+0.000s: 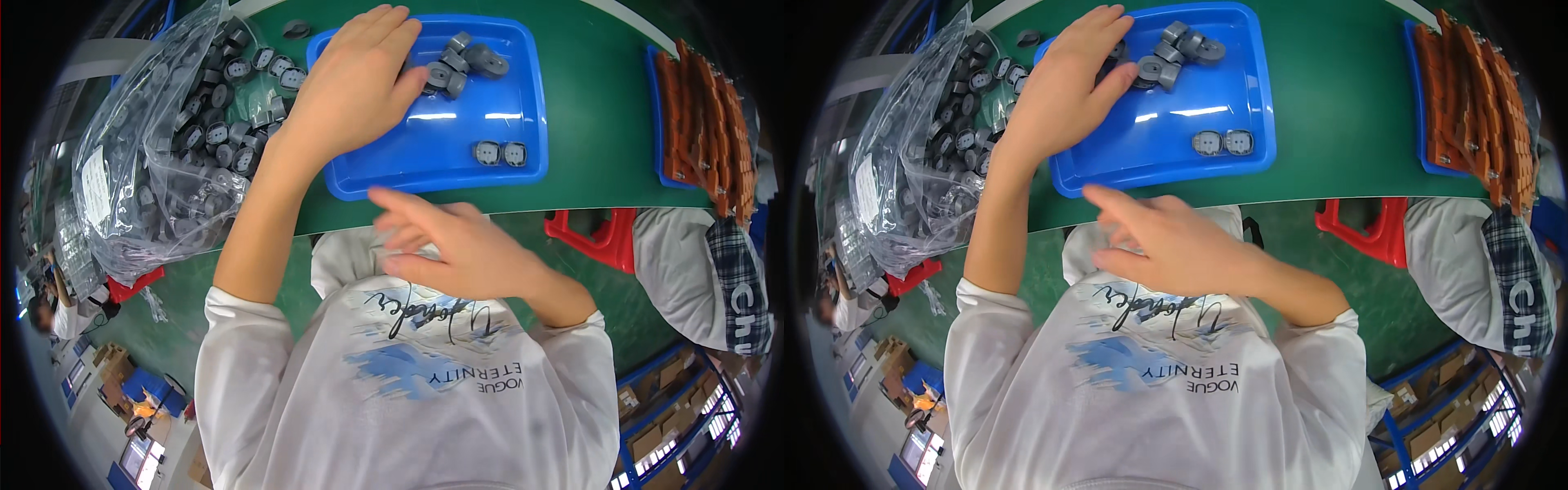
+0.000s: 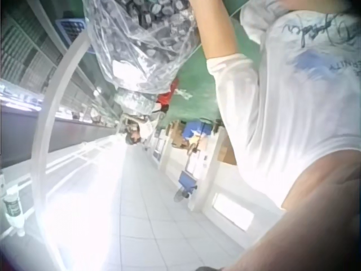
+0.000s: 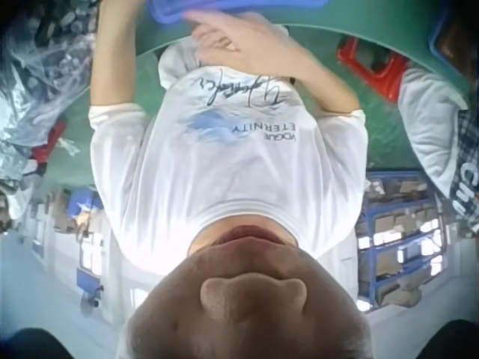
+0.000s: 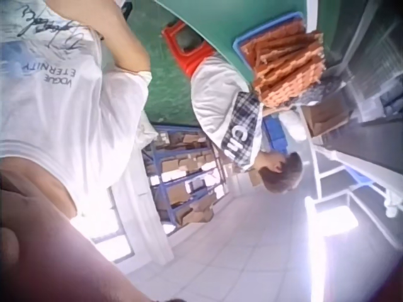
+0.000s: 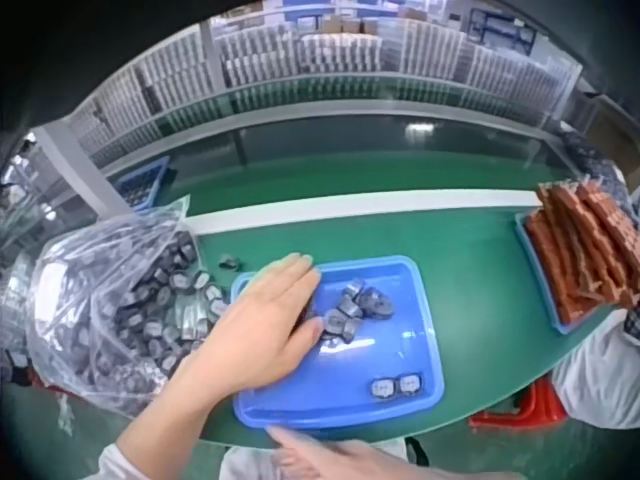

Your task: Placing small silver metal components into the designated slots of a blue plastic tray.

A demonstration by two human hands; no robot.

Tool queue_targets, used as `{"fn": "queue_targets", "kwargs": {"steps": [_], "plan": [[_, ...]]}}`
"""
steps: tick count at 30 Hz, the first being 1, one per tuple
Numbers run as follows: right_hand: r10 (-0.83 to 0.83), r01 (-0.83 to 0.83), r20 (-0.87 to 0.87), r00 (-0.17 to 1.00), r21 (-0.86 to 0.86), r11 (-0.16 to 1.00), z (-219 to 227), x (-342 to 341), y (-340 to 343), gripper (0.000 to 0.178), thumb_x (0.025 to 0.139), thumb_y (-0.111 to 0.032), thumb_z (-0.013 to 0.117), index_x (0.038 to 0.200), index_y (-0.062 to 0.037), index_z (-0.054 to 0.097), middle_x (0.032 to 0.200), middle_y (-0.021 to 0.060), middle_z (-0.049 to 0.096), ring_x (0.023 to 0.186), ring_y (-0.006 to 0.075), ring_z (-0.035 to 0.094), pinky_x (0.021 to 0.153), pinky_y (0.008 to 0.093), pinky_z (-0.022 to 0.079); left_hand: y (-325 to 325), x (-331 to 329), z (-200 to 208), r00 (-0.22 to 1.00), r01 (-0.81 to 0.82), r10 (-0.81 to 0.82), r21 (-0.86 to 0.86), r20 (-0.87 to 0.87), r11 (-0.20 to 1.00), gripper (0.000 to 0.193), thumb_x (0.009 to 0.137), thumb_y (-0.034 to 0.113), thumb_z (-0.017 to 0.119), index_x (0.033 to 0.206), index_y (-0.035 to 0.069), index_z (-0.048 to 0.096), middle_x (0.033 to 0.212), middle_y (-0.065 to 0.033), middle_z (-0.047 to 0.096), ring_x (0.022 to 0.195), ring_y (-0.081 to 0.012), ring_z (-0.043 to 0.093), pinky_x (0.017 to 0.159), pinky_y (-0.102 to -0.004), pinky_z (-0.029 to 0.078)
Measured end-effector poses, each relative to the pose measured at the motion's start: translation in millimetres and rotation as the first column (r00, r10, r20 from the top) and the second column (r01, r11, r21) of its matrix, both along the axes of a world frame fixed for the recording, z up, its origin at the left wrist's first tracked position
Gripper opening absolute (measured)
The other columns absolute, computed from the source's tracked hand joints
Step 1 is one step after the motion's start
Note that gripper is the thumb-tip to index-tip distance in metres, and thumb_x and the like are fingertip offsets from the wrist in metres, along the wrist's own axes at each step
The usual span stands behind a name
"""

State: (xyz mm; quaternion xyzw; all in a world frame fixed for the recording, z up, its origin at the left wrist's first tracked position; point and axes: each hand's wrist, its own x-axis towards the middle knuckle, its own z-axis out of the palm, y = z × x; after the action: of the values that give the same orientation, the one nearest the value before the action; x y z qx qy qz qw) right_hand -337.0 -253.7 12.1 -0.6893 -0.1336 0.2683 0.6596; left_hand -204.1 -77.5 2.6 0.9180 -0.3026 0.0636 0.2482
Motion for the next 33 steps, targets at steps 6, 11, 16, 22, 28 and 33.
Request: {"fn": "queue_targets", "kwargs": {"steps": [6, 11, 16, 22, 28, 33], "plan": [[-0.025, 0.399, 0.685, 0.728, -0.393, 0.829, 29, 84, -57, 0.048, 0.083, -0.002, 0.074, 0.13, -0.0063, 0.067, 0.121, 0.0118, 0.068, 0.086, 0.0158, 0.068, 0.074, 0.0249, 0.054, 12, 5, -27, 0.958, 0.149, -0.093, -0.195, 0.273, 0.969, 0.046, 0.088, 0.019, 0.069, 0.128, -0.003, 0.062, 0.135, -0.0289, 0.057, 0.13, -0.0445, 0.051, 0.114, -0.0484, 0.038], [0.406, 0.445, 0.822, 0.4, -0.561, 0.698, 5, 120, -53, 0.054, 0.083, -0.007, 0.077, 0.135, -0.0166, 0.065, 0.122, 0.0109, 0.066, 0.085, 0.0249, 0.067, 0.074, 0.0308, 0.055, 17, -20, 2, 0.987, -0.045, 0.029, 0.091, 0.161, 0.995, 0.04, 0.082, 0.012, 0.078, 0.121, 0.007, 0.071, 0.127, -0.0143, 0.065, 0.126, -0.0366, 0.053, 0.106, -0.0455, 0.045], [0.333, 0.24, 0.663, 0.67, -0.618, 0.748, 25, 141, -57, 0.031, 0.088, -0.012, 0.069, 0.118, -0.0043, 0.068, 0.106, 0.0195, 0.061, 0.097, 0.0394, 0.065, 0.085, 0.044, 0.054, 21, -32, 1, 0.989, -0.077, 0.08, -0.031, 0.126, 0.997, 0.036, 0.075, 0.011, 0.084, 0.11, 0.01, 0.073, 0.109, -0.0066, 0.064, 0.11, -0.0306, 0.056, 0.093, -0.0411, 0.05], [0.197, 0.368, 0.714, 0.672, -0.552, 0.748, 36, 144, -68, 0.037, 0.081, -0.013, 0.073, 0.115, 0.0003, 0.068, 0.087, 0.017, 0.065, 0.081, 0.0318, 0.067, 0.074, 0.037, 0.054, 32, -48, 21, 0.998, 0.027, -0.017, -0.139, 0.068, 0.99, 0.035, 0.07, 0.006, 0.081, 0.103, 0.006, 0.069, 0.096, -0.008, 0.064, 0.091, -0.0303, 0.06, 0.086, -0.0401, 0.05], [0.26, 0.118, 0.511, 0.819, -0.595, 0.795, 58, 118, -47, 0.032, 0.083, -0.01, 0.072, 0.113, -0.0006, 0.07, 0.094, 0.0155, 0.062, 0.083, 0.0314, 0.064, 0.073, 0.0379, 0.053, 33, -69, 2, 0.998, 0.069, -0.069, 0.011, -0.009, 0.998, 0.036, 0.068, 0.008, 0.082, 0.102, 0.007, 0.07, 0.093, -0.0079, 0.06, 0.095, -0.0305, 0.056, 0.086, -0.0405, 0.047], [-0.12, -0.192, 0.955, 0.273, 0.176, 0.965, -32, 141, -33, 0.025, 0.087, -0.011, 0.07, 0.109, -0.0001, 0.069, 0.102, 0.0186, 0.059, 0.092, 0.0335, 0.06, 0.081, 0.039, 0.051, 22, -64, -1, 0.998, 0.018, -0.02, 0.047, 0.059, 0.999, 0.037, 0.068, 0.01, 0.083, 0.104, 0.007, 0.072, 0.094, -0.008, 0.059, 0.097, -0.0306, 0.055, 0.087, -0.0405, 0.046]]}}
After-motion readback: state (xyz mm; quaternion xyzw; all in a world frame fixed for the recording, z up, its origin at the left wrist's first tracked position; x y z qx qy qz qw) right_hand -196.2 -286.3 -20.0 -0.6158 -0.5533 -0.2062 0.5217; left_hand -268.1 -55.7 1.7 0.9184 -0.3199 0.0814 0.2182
